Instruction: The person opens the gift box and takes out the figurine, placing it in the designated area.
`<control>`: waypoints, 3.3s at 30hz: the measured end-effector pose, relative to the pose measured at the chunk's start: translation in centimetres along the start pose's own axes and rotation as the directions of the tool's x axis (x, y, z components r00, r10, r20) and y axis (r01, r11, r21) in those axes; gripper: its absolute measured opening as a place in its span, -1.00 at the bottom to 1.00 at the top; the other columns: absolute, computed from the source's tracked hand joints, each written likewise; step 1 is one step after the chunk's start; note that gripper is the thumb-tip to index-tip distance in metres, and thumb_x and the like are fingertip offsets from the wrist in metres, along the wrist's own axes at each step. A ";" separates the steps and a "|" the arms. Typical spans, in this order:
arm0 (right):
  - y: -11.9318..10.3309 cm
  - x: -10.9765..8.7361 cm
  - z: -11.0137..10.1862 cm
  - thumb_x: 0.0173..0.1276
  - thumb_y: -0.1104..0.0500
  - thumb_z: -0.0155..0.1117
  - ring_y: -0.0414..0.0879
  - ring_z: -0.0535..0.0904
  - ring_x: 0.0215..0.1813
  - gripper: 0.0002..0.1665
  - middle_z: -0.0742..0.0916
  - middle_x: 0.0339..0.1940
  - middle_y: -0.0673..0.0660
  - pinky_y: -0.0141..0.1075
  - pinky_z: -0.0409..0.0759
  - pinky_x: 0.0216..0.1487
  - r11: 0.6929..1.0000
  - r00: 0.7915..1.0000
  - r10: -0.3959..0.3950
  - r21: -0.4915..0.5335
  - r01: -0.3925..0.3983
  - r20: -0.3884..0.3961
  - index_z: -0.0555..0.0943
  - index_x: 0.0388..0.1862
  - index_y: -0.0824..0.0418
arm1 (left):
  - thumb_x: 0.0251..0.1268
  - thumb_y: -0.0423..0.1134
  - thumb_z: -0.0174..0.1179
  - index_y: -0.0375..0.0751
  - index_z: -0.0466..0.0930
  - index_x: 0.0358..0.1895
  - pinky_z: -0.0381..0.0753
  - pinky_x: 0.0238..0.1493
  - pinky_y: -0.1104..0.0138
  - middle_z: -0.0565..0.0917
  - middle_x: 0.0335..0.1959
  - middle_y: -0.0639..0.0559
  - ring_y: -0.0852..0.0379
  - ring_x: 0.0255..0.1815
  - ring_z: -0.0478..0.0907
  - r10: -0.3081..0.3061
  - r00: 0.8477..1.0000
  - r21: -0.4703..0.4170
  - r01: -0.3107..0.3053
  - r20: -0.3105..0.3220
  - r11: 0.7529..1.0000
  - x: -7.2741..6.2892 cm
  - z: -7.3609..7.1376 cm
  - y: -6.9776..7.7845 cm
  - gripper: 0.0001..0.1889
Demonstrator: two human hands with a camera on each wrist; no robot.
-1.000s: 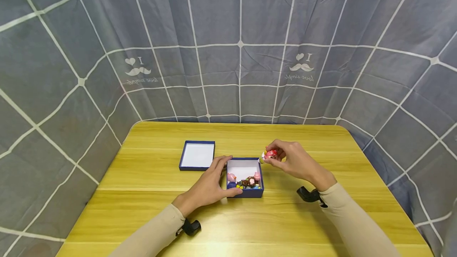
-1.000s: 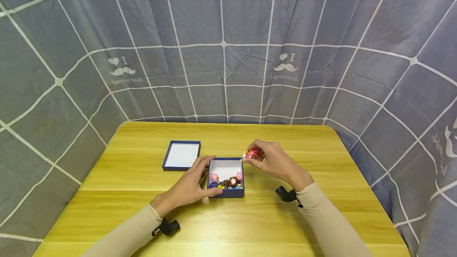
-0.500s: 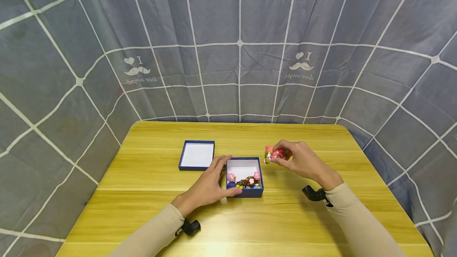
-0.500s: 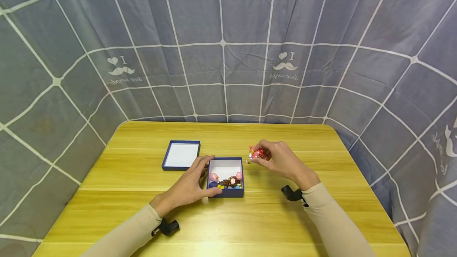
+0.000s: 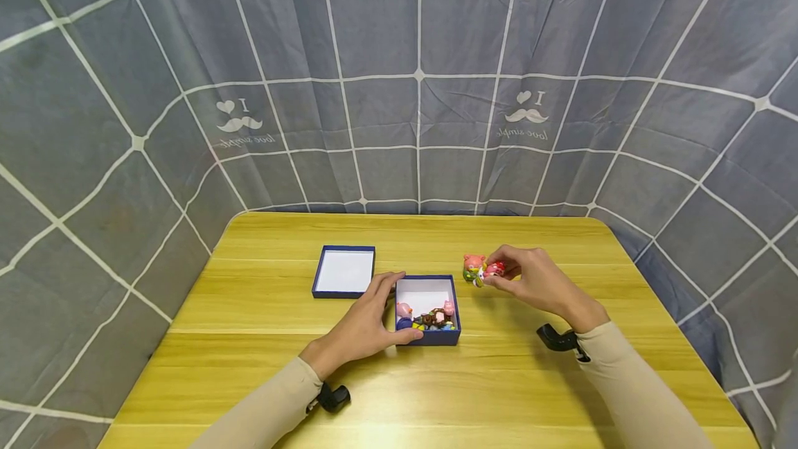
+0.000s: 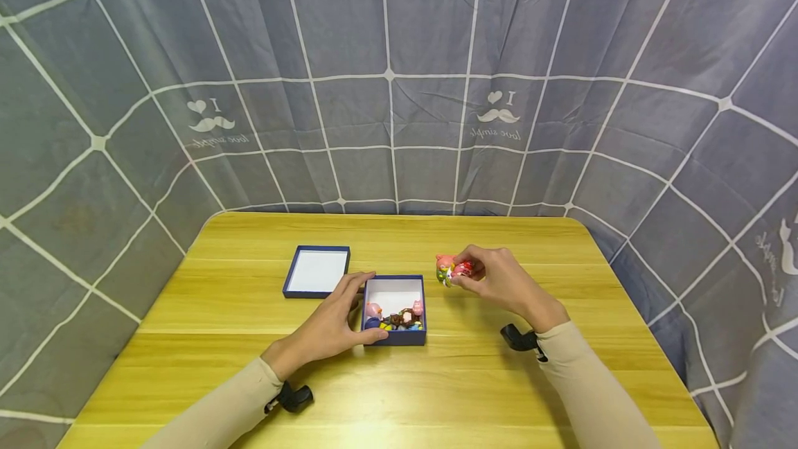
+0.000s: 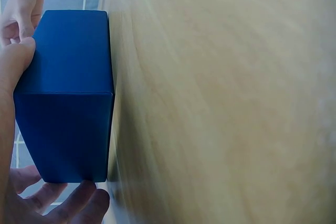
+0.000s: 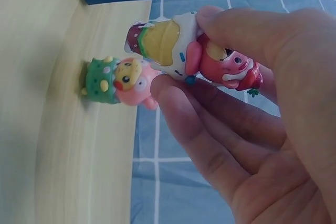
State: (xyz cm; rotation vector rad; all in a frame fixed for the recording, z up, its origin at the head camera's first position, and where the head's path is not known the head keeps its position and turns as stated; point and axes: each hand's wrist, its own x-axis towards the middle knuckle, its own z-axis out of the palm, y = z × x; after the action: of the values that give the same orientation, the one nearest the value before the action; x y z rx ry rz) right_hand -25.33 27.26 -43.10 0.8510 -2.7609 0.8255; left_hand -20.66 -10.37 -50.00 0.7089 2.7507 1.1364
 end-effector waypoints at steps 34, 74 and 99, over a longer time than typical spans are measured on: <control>4.3 -0.5 1.1 0.53 0.16 0.70 -0.12 0.87 -0.16 -0.61 0.93 -0.16 0.04 -0.17 0.89 -0.08 0.995 0.996 0.094 -0.037 -0.094 -0.013 0.82 0.22 0.29 | 0.38 0.45 0.59 0.01 0.14 0.93 0.66 0.67 -0.20 0.28 0.87 -0.06 -0.26 0.67 0.60 0.007 1.000 -0.004 -0.007 0.000 1.000 0.0 -0.2 -0.3 0.24; 5.6 -0.2 1.6 0.56 0.16 0.68 0.06 0.92 -0.04 -0.59 0.95 -0.07 0.15 -0.05 0.91 -0.03 0.985 0.985 0.169 -0.027 -0.170 -0.018 0.80 0.24 0.31 | 0.38 0.44 0.59 0.05 0.13 0.93 0.67 0.66 -0.20 0.28 0.86 -0.03 -0.25 0.66 0.61 0.005 1.000 -0.014 -0.005 0.005 1.000 0.0 -0.4 -0.2 0.23; 5.7 -0.1 1.8 0.59 0.20 0.64 0.12 0.94 0.00 -0.52 0.96 -0.03 0.21 0.09 0.93 0.03 0.984 0.984 0.174 -0.018 -0.175 -0.028 0.75 0.36 0.38 | 0.38 0.46 0.58 0.01 0.14 0.93 0.66 0.66 -0.21 0.27 0.87 -0.06 -0.25 0.67 0.60 0.001 1.000 -0.011 0.000 0.005 1.000 -0.1 -0.4 -0.1 0.24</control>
State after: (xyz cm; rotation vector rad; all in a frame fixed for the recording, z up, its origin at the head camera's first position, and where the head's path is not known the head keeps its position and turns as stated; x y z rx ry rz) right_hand -28.33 30.24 -47.29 0.5957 -2.8458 0.8272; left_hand -20.71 -10.75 -49.84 0.7104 2.7378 1.1469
